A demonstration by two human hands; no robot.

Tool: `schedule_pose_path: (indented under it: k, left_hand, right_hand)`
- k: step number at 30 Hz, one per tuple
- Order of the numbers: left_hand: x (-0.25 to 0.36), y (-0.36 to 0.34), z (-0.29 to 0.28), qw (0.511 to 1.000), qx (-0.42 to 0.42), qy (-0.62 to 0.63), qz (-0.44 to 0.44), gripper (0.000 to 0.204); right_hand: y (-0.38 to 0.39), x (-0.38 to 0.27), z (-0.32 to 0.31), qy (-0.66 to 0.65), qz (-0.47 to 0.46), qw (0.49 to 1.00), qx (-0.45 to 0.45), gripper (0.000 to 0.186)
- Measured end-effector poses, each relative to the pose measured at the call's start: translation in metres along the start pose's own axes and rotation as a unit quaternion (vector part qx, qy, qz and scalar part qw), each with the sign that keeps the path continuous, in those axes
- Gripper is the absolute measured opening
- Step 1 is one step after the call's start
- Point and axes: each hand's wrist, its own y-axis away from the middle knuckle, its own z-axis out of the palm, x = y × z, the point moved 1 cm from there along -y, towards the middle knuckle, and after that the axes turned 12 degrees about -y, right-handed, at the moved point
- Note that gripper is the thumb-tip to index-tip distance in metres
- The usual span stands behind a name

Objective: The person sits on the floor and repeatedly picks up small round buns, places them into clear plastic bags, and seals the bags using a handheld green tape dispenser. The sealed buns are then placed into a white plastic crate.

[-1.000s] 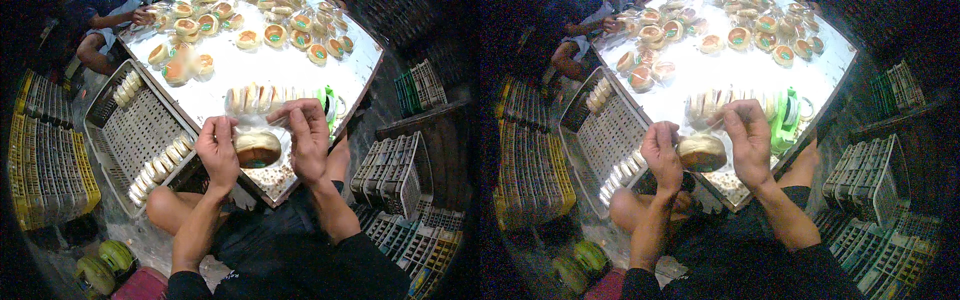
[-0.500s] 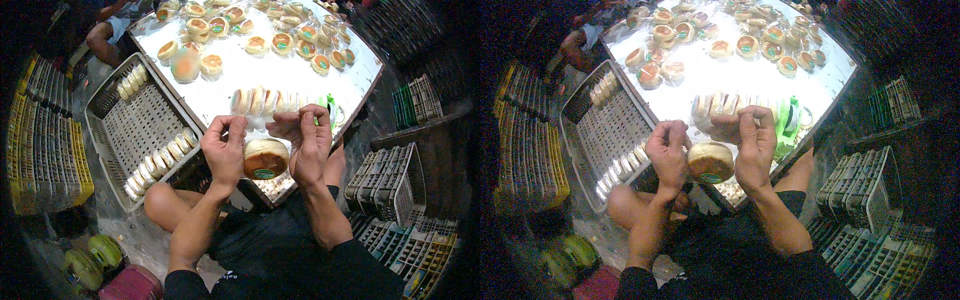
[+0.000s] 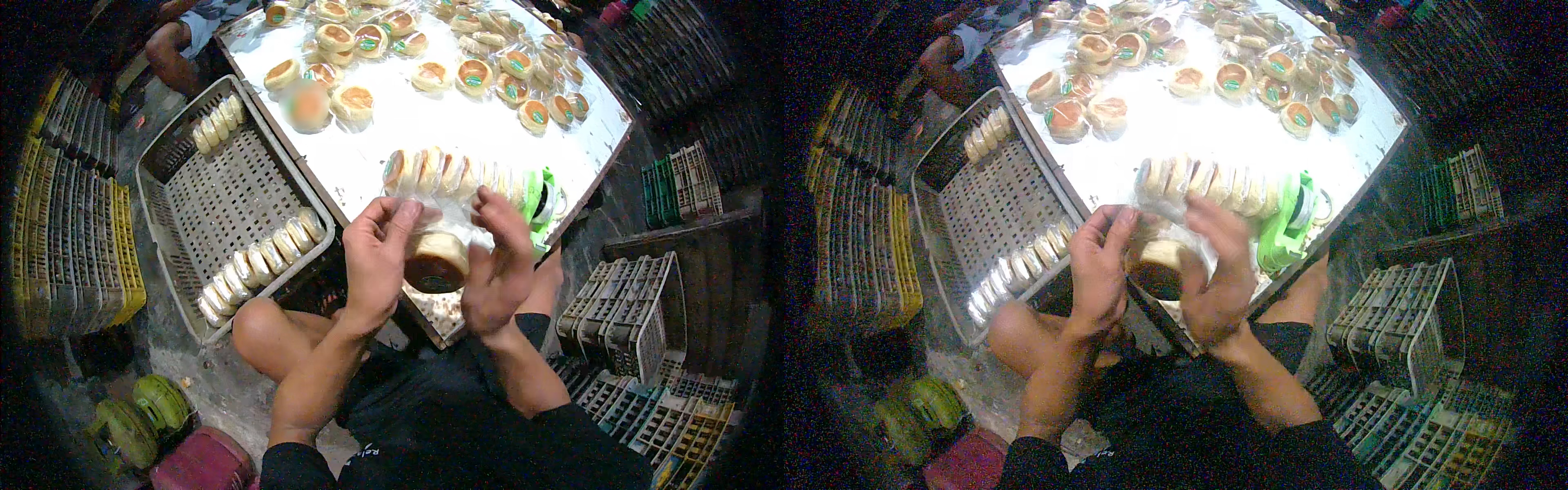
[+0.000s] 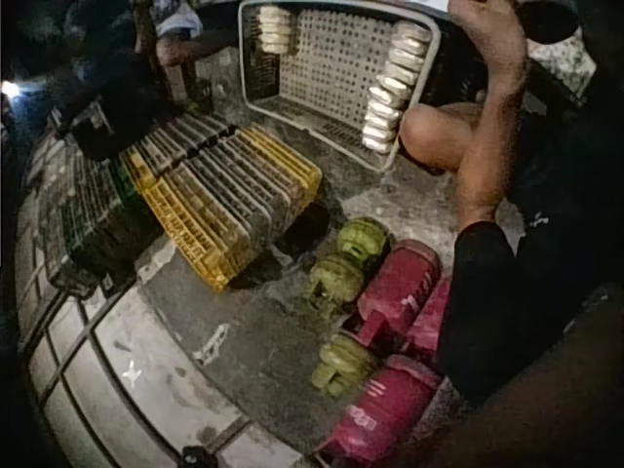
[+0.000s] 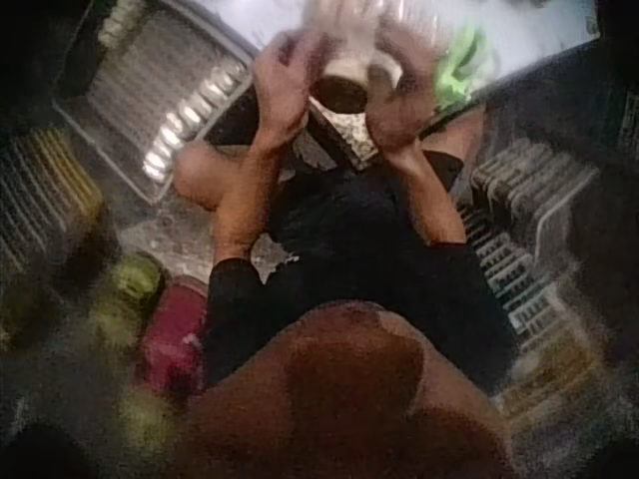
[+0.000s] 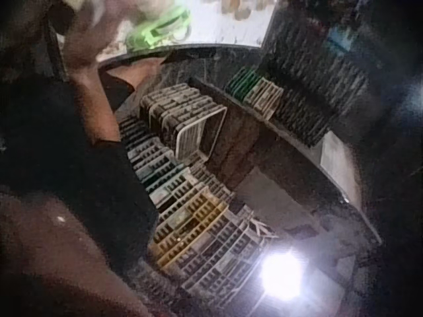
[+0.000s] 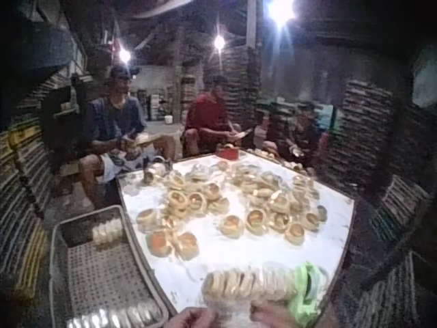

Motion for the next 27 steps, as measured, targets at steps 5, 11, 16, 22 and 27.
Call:
schedule_pose_path:
  k: [5,11,16,22,27]
  left_hand:
    - [-0.004,0.005,0.0,0.992,0.064,-0.089,0.069,0.019]
    - [-0.011,-0.013,-0.01,0.964,-0.064,-0.134,0.221,0.015]
    - [-0.011,-0.006,0.005,0.996,-0.012,-0.037,0.075,0.057]
    - [-0.01,-0.004,0.006,0.985,-0.035,-0.12,0.116,0.061]
    - [-0.01,0.003,-0.002,0.989,-0.032,-0.136,0.037,0.057]
  right_hand:
    - [0.017,0.007,0.017,-0.016,0.198,0.975,-0.095,0.056]
    - [-0.012,0.012,-0.009,0.131,0.069,0.967,-0.208,0.028]
    - [-0.015,0.018,-0.018,-0.063,0.155,0.97,-0.175,0.027]
    - [0.0,0.027,-0.017,-0.027,0.133,0.982,-0.129,0.022]
    - [0.004,0.027,-0.029,0.102,0.001,0.975,-0.2,0.027]
